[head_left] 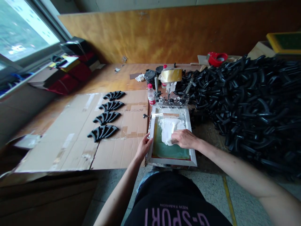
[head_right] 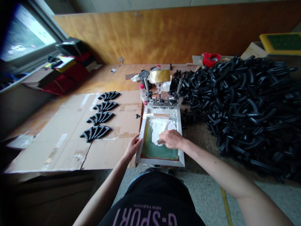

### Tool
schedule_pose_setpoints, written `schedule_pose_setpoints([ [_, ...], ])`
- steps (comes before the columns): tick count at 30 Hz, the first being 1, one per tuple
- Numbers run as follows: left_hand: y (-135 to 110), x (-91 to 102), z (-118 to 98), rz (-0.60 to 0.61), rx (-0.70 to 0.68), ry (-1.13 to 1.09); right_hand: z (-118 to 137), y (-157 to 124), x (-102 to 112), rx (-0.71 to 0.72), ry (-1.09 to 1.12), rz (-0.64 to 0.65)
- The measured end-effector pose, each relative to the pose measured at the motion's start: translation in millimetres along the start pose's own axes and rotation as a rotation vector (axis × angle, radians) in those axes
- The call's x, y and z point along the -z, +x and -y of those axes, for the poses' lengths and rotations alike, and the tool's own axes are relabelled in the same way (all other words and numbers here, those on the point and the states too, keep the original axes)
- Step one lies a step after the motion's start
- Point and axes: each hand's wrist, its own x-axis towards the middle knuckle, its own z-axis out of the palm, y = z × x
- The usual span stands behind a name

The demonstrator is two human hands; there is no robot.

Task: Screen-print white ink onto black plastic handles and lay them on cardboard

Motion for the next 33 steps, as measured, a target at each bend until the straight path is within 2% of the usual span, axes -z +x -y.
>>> schedule_pose_setpoints([
  [3,-2.4,-0.5,-6.2,0.003,0.008,-0.034,4.2,0.9,-11.2,-0.072,-0.064,-0.114],
  [6,-5.2,-1.7,-11.8,-0.002,0.028,-0.071,13.1,-7.3,-22.1,-0.005,-0.052,-0.115],
  [8,-7.2,-2.3,-16.2,-0.009,0.034,-0.082,14.5,-6.4,-19.4,-0.031,0.005,-0.117],
  [11,-12.1,-0.3,-26.8,0.01,0.041,-0.096,3.2,15.8,2.4,-0.191,0.051,-0.189],
  [15,-23.0,9.3,-56.4,0.047,0.016,-0.143,-38.0,44.7,50.0,-0.415,-0.021,-0.299],
  [17,-26.7,13.6,-79.6,0.032,-0.011,-0.171,-66.5,37.6,69.4,-0.537,-0.034,-0.401],
  [19,-25.4,14.5,-107.8,0.002,-0.098,-0.216,-92.6,17.4,76.4,-0.695,-0.017,-0.498],
  [20,-22.4,13.5,-123.2,-0.015,-0.174,-0.255,-101.9,5.6,73.6,-0.765,0.003,-0.497],
  [22,-12.9,9.1,-154.0,-0.024,-0.326,-0.35,-108.4,-14.5,55.4,-0.837,0.049,-0.408],
  [24,-2.1,3.3,-179.5,-0.002,-0.394,-0.429,-97.7,-24.5,24.5,-0.785,0.101,-0.285],
  [26,4.1,-3.7,-191.4,0.004,-0.382,-0.478,-75.5,-23.5,-9.1,-0.655,0.121,-0.204],
  [27,4.0,-8.2,-189.9,-0.022,-0.375,-0.501,-63.1,-20.2,-23.5,-0.566,0.102,-0.16],
  [29,-3.7,-20.2,-171.2,-0.06,-0.303,-0.54,-39.5,-11.3,-43.2,-0.495,0.032,-0.108],
  [31,-19.6,-37.0,-136.2,0.02,-0.068,-0.526,-17.5,-3.4,-50.3,-0.55,0.011,-0.076],
  [33,-38.4,-55.7,-96.6,0.26,0.315,-0.429,6.9,2.2,-50.5,-0.62,0.056,-0.076],
])
